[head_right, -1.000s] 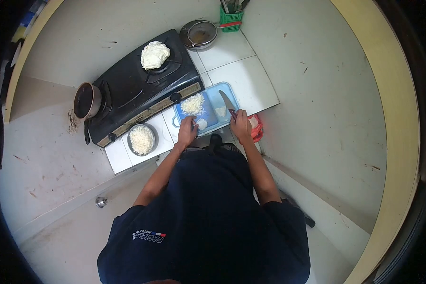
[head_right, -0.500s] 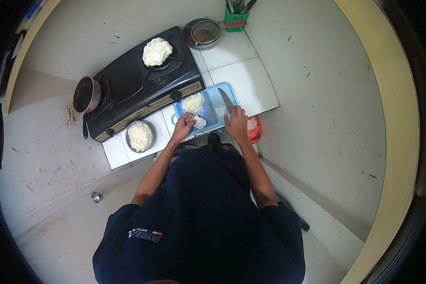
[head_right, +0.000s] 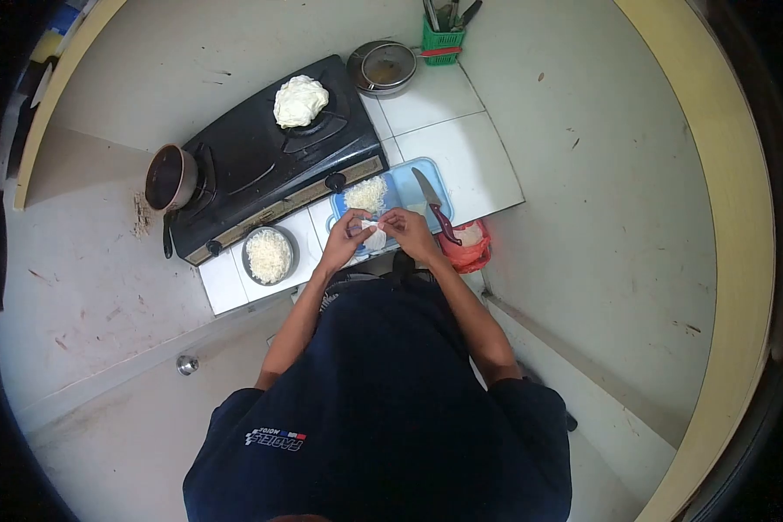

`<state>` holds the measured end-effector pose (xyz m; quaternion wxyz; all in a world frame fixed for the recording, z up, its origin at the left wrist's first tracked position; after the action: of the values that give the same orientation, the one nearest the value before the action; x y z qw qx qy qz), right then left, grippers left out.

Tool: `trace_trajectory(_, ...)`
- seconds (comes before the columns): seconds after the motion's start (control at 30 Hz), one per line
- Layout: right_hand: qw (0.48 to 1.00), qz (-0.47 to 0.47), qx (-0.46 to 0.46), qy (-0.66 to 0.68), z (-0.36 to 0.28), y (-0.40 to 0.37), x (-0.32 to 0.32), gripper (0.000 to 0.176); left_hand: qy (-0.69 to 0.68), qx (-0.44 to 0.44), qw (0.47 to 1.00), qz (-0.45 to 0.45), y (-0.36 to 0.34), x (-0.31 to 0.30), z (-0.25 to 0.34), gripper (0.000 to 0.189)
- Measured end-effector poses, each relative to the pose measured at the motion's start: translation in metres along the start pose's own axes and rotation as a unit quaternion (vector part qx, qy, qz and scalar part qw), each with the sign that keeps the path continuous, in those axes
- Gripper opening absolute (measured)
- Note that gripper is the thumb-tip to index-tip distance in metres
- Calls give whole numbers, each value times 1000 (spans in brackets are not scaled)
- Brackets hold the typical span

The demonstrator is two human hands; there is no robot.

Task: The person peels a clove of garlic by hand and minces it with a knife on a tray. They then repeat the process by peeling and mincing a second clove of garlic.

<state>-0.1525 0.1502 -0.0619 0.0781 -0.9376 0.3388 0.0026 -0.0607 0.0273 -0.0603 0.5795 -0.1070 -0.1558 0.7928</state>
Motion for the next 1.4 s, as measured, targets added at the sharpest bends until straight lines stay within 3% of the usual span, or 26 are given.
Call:
trace_trajectory(0.3, 997, 69, -7, 23, 9, -10, -7, 14, -114, -2, 993, 6, -1, 1, -21, 43)
trace_trajectory(0.43, 997, 70, -11, 39, 5, -9, -6, 14, -93, 8, 995, 21, 0, -1, -25, 45)
trace_trajectory(0.5, 997, 69, -26, 31, 1, -10, -4, 16, -20, 3, 1000, 22, 1, -2, -27, 48)
trace_trajectory(0.63, 997, 68, -29, 6, -3, -13, 0, 17, -45, 14, 998, 37, -5, 1, -18, 49)
trace_trajectory(0.7, 997, 71, -30, -30, -5, -15, -1, 16, -119, -14, 993, 24, -10, 7, -18, 48)
trace_trajectory(0.83, 995, 84, -25, -49, -9, -17, -2, 15, -83, -30, 995, 40, -7, 3, -33, 46)
trace_trajectory(1.1, 990, 99, -64, -82, -29, -19, 1, 16, -78, -31, 996, 29, -10, 7, -22, 24)
trace_trajectory(1.4, 991, 86, -105, -13, -28, -23, 0, 15, -81, -56, 993, 65, -18, 6, -16, 28)
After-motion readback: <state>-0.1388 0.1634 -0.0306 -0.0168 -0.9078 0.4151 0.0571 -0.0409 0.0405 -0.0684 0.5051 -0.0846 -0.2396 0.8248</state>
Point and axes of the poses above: each hand's wrist, its own y-axis towards the middle knuckle, its own x-axis out of the palm, z = x × y, the point moved 10 cm from there along y, towards the middle knuckle, and after that the axes turned 4 degrees about -x, right-handed, at the moved point
